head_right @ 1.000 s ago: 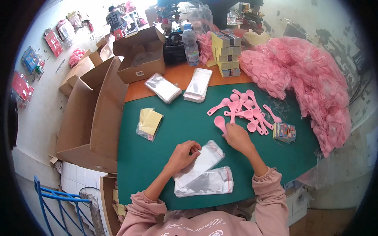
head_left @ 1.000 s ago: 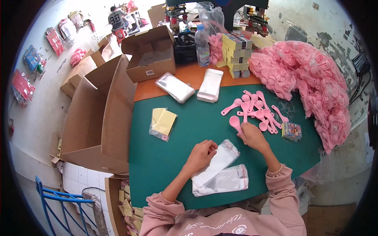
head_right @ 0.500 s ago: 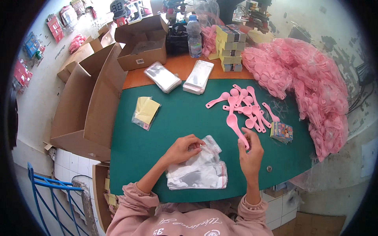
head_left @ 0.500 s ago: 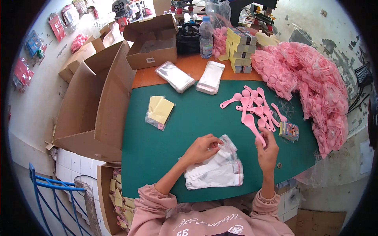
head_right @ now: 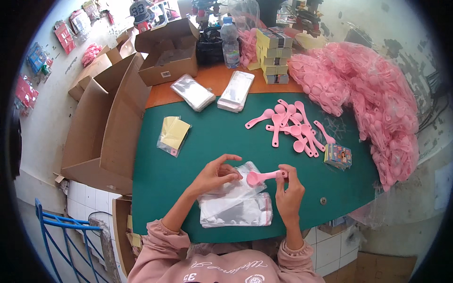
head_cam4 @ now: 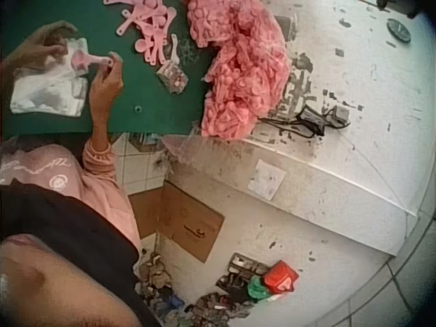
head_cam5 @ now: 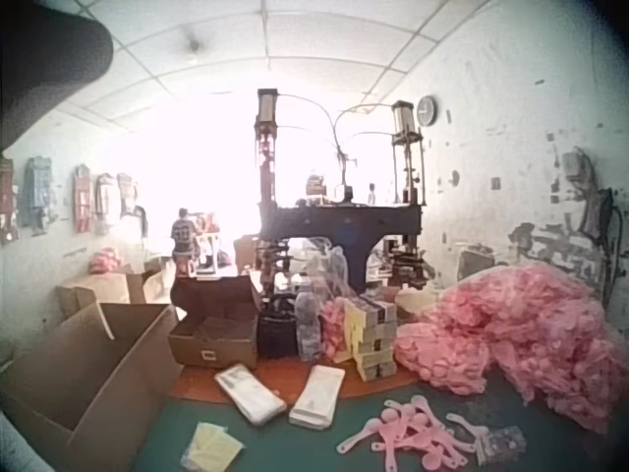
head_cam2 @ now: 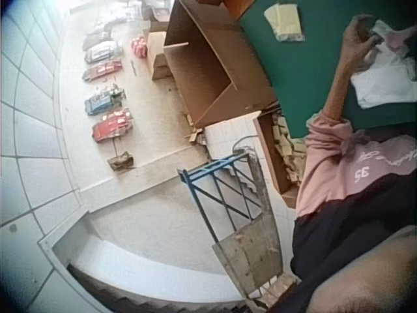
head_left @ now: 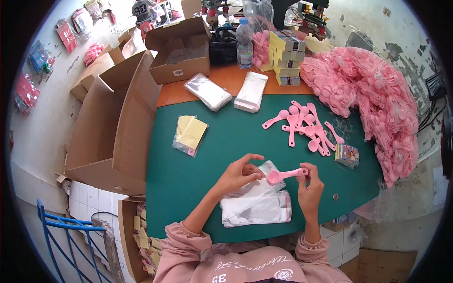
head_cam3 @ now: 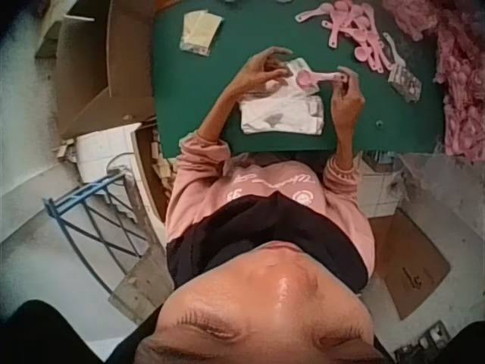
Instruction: The person repeatedly picks up pink plastic spoons and small colorful cards, places them into clear plastic bags, and seals the bags. The person also handles yellow sticky notes and stacks the sealed packages on the table.
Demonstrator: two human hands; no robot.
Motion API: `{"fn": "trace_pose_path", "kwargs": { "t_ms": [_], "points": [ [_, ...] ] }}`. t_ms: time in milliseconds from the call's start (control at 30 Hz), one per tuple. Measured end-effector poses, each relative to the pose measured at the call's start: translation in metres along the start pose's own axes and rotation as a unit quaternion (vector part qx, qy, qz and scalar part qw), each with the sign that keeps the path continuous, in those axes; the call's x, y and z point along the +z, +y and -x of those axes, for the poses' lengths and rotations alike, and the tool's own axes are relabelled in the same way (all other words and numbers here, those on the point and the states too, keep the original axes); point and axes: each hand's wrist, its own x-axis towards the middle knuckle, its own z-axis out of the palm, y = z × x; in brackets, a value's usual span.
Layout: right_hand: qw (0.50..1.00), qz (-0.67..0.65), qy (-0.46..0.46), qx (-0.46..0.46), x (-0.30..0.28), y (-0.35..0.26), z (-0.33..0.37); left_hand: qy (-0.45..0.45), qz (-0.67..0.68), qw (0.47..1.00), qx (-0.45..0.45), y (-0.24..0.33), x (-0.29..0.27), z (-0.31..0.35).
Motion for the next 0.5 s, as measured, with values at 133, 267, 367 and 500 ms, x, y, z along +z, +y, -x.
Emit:
{"fn": "trace_pose_path", "kwargs": {
  "t_ms": [133, 267, 367, 500],
  "points": [
    [0.990, -0.119, 0.036, 0.067, 0.001, -0.001, -0.003, 0.009, -0.018, 0.999, -0.024, 0.006, 0.000, 0.001],
    [0.978, -0.188, 0.082, 0.032, 0.008, -0.005, -0.006, 0.026, 0.018, 0.998, -0.062, 0.008, 0.002, 0.001],
    [0.972, -0.221, 0.071, 0.042, 0.011, -0.008, -0.005, 0.026, 0.033, 0.996, -0.076, 0.008, 0.003, 0.001],
    [0.978, -0.200, 0.041, 0.043, 0.009, -0.013, -0.007, 0.023, 0.037, 0.999, -0.027, 0.006, 0.011, 0.002]
  ]
}}
